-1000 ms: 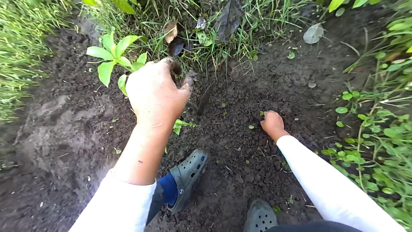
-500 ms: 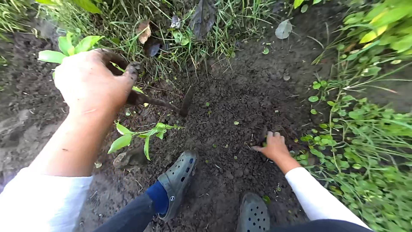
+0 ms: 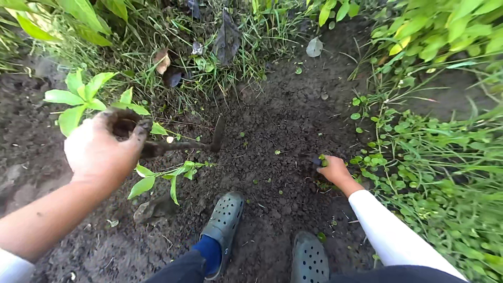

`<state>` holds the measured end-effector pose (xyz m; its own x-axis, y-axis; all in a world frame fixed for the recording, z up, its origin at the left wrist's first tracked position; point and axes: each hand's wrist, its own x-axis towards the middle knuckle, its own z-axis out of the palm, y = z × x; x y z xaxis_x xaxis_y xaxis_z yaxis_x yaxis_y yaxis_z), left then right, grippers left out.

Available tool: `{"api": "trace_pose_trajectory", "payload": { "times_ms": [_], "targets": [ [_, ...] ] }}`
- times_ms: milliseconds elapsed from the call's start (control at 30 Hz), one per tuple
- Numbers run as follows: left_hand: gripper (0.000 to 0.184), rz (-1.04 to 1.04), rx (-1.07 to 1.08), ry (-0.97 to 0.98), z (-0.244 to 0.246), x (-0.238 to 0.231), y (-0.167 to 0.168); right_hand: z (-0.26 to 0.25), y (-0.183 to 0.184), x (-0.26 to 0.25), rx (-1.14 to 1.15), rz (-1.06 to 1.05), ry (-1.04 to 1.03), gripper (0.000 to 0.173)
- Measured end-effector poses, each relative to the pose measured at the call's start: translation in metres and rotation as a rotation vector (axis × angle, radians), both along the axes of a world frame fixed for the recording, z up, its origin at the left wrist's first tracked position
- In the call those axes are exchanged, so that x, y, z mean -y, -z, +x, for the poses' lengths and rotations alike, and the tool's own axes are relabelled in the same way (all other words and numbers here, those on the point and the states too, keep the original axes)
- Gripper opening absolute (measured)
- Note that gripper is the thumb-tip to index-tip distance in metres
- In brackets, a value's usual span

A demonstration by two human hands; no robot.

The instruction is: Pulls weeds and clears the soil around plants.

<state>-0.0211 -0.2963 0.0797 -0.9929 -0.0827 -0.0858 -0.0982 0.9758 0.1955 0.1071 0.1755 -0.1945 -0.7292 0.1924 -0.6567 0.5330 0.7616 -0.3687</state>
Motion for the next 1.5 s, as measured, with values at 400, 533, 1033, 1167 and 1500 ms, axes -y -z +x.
{"api": "trace_pose_trajectory", "payload": {
  "times_ms": [400, 533, 1033, 1167, 1500],
  "targets": [
    [0.03, -0.067, 0.007, 0.248, -0.007, -0.106, -0.013, 0.058, 0.03, 0.033, 0.102, 0.249, -0.258, 0.077],
    [0.037, -0.192, 0.098, 0.414, -0.011, -0.082, -0.018, 0.051, 0.031, 0.022, 0.074, 0.2, -0.196, 0.059],
    [0.038, -0.349, 0.088, 0.56, -0.024, -0.064, -0.012, -0.053, -0.05, -0.043, -0.084, -0.101, 0.323, 0.043],
    [0.036, -0.347, 0.093, 0.51, -0.028, -0.06, -0.013, -0.146, -0.121, -0.022, -0.39, -0.35, 0.357, 0.049],
    [0.035, -0.308, 0.105, 0.46, -0.027, -0.063, -0.015, -0.152, -0.089, 0.011, -0.307, -0.435, 0.049, 0.038]
  ]
}}
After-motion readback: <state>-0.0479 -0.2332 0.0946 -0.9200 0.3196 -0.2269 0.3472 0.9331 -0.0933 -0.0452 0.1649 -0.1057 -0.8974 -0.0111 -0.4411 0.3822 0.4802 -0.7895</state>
